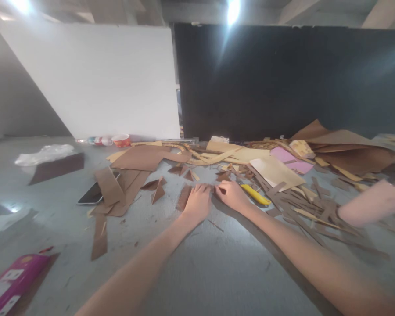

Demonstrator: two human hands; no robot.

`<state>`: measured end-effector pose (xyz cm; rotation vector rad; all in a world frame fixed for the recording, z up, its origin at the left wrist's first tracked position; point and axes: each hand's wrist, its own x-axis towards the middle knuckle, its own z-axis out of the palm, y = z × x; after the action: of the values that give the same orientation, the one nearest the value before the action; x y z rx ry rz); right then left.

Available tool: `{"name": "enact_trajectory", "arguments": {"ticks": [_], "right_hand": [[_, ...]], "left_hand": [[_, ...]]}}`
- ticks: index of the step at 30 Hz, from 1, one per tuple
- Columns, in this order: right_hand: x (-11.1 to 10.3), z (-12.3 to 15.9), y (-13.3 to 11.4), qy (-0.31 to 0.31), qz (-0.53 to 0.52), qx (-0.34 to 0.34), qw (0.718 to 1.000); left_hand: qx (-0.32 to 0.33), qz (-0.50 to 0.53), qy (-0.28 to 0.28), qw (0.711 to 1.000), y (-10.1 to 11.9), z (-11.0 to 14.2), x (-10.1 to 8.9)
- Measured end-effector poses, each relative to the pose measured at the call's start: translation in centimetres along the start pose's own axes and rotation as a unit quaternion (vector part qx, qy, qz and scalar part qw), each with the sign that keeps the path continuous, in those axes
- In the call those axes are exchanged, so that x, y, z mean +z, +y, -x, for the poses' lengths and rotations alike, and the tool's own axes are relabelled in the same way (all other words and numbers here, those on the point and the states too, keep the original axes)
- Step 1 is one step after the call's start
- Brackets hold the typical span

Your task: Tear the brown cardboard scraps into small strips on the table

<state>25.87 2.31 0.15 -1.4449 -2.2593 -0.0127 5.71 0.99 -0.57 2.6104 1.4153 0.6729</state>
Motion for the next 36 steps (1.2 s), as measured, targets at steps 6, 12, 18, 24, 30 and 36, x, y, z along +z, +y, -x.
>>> {"name": "enact_trajectory", "arguments": {"ticks": [6, 12, 18, 24, 30, 36], "right_hand": [[0.5, 0.0, 0.1, 0.021, -0.047, 0.023, 0.998], [1.0, -0.2, 0.4, 0.018, -0.079, 0.048, 0.996], [1.1, -0.2, 0.6, 0.03, -0.106, 0.022, 0.994], [1.3, -0.2, 1.5, 0.083, -0.109, -0.003, 0.991], [1.5, 0.0, 1.6, 0.09, -0.1, -0.016, 0.991], [1.0, -0.1, 1.2, 0.047, -0.091, -0.029, 0.994]], "left_hand": [[0.002, 0.02, 0.014, 1.0, -0.2, 0.1, 0.2], [-0.024, 0.042, 0.024, 0.999, 0.4, 0.1, -0.6], [-0.038, 0.048, 0.041, 0.997, 0.3, 0.2, -0.3], [-0.034, 0.048, 0.038, 0.998, 0.2, 0.2, -0.2], [-0.028, 0.039, 0.026, 0.999, 0.2, 0.2, -0.2], [-0.03, 0.036, 0.02, 0.999, 0.3, 0.1, -0.5]]}}
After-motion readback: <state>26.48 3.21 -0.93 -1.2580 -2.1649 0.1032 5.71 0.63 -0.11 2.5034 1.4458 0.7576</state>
